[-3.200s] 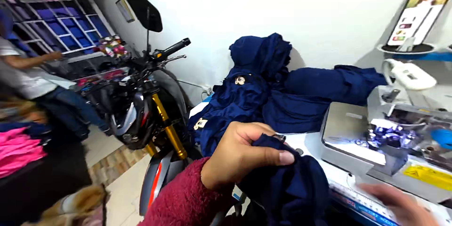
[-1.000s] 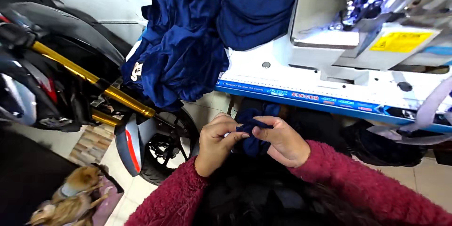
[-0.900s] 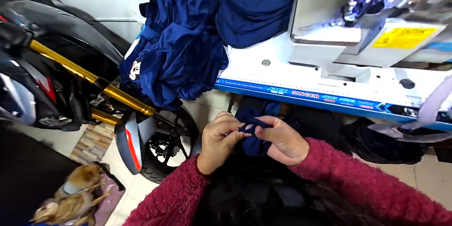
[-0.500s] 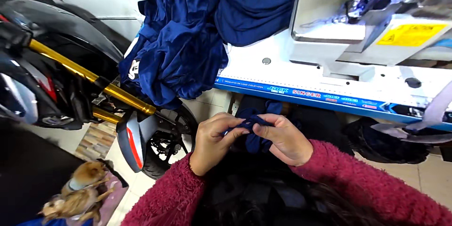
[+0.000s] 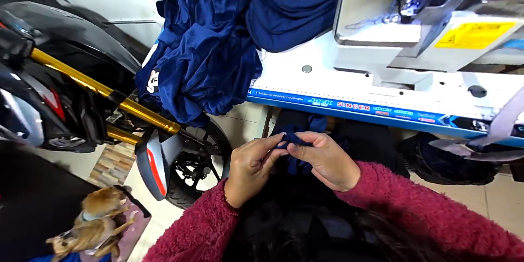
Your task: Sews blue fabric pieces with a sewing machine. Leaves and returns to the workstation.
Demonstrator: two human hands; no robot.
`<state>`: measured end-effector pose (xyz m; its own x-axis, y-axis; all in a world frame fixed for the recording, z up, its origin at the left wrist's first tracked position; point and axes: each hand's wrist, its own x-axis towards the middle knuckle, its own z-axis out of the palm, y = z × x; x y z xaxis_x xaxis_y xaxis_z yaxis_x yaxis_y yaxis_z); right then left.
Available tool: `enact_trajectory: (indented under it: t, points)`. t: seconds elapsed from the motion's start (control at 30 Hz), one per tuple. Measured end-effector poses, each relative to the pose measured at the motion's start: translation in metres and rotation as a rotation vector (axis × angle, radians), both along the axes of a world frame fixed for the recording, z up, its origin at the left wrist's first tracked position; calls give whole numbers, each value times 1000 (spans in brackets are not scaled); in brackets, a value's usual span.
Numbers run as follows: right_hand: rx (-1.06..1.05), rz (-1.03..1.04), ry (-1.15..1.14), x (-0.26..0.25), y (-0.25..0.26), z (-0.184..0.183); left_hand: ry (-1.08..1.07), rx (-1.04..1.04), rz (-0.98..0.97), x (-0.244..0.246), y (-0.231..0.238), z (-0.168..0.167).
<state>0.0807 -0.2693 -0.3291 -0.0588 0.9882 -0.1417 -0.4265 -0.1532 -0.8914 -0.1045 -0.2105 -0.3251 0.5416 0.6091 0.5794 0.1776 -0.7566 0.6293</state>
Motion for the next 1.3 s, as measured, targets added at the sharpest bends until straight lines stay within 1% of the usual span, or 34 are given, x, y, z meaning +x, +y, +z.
enact_trajectory:
  t: [0.17, 0.37, 0.5, 0.57, 0.63, 0.73, 0.87, 0.97, 1.03, 1.13, 1.2, 1.23, 1.3]
  points:
    - [-15, -29, -51, -3, -1, 2, 12, 121, 44, 1, 2, -9]
    - [72, -129, -272, -3, -1, -3, 35, 179, 98, 1, 5, -11]
    - [67, -22, -448, 1, 2, -1, 54, 109, 66, 1, 8, -8]
    - [46, 45, -475, 1, 2, -1, 82, 78, 78, 3, 7, -6]
    - [38, 112, -475, 1, 3, -1, 92, -8, 72, 4, 4, -7]
    - [32, 213, -406, 1, 7, -3, 55, -181, 31, 5, -1, -11]
    - [29, 254, -380, 2, 10, -7, -20, -354, 8, 8, -4, -11]
    - [13, 195, -312, 2, 8, -7, -71, -316, -20, 7, -1, -11]
    - [22, 191, -282, 2, 8, -6, -89, -273, -30, 8, 0, -11]
    - [66, 267, -265, 4, 12, -11, -77, -230, -52, 8, 1, -7]
    - [146, 279, -344, 4, 13, -15, -62, -217, -55, 9, 3, -6]
    - [208, 253, -423, 2, 12, -16, -46, -200, -50, 9, 4, -5]
    - [376, 97, -605, -2, 9, -22, 1, -124, -32, 8, 6, -2]
